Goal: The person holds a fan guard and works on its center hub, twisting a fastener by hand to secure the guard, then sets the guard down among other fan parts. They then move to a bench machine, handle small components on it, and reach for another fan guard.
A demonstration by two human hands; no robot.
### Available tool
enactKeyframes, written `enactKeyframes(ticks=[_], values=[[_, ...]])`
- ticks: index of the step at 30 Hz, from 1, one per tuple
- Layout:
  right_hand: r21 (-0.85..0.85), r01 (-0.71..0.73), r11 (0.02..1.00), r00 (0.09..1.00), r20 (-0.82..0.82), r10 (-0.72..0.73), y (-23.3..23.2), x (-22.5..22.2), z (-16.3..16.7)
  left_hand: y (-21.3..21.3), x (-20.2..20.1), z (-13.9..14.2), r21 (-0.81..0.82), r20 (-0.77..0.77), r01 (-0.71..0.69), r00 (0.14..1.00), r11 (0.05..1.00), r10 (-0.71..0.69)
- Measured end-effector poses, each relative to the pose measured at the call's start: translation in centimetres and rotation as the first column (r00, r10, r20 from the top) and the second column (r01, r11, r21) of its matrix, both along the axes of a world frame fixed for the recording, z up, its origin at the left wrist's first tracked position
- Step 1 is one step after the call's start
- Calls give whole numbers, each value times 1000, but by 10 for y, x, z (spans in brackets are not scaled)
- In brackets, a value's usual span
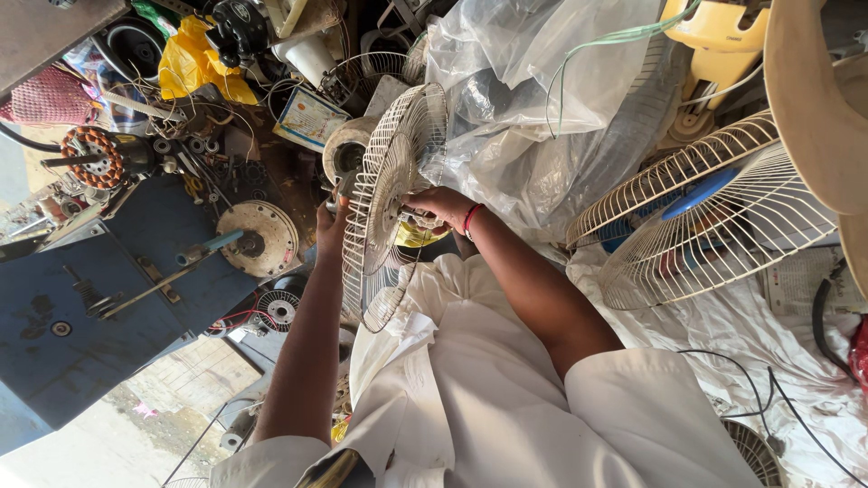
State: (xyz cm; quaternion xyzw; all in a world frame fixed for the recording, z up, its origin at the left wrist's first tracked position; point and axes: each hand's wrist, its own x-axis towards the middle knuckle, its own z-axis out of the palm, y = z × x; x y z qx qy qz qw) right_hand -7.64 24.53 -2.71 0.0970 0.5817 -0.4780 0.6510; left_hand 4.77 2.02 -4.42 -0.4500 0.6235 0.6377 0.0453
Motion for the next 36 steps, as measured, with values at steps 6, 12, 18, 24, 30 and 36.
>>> enactKeyframes(ticks=[6,12,18,24,30,36], values=[[-111,-54,992,998,-26,52,-11,0,5,-1,-4,6,-47,14,43,999,998,-43],[-29,-89,996,988,-132,84,-23,2,5,-3,0,9,10,-39,32,999,999,-31],[-116,46,992,963,-259,-75,-30,16,9,-14,6,7,80,-102,22,995,997,-14],[-124,-96,988,833,-553,12,-44,21,16,-22,25,17,350,-239,-75,957,934,166],[-140,-131,981,711,-703,-6,-62,15,32,-42,28,36,637,-123,-182,935,749,332],[76,-274,959,415,-890,189,-79,-4,57,-61,21,17,551,-136,-84,973,830,188]])
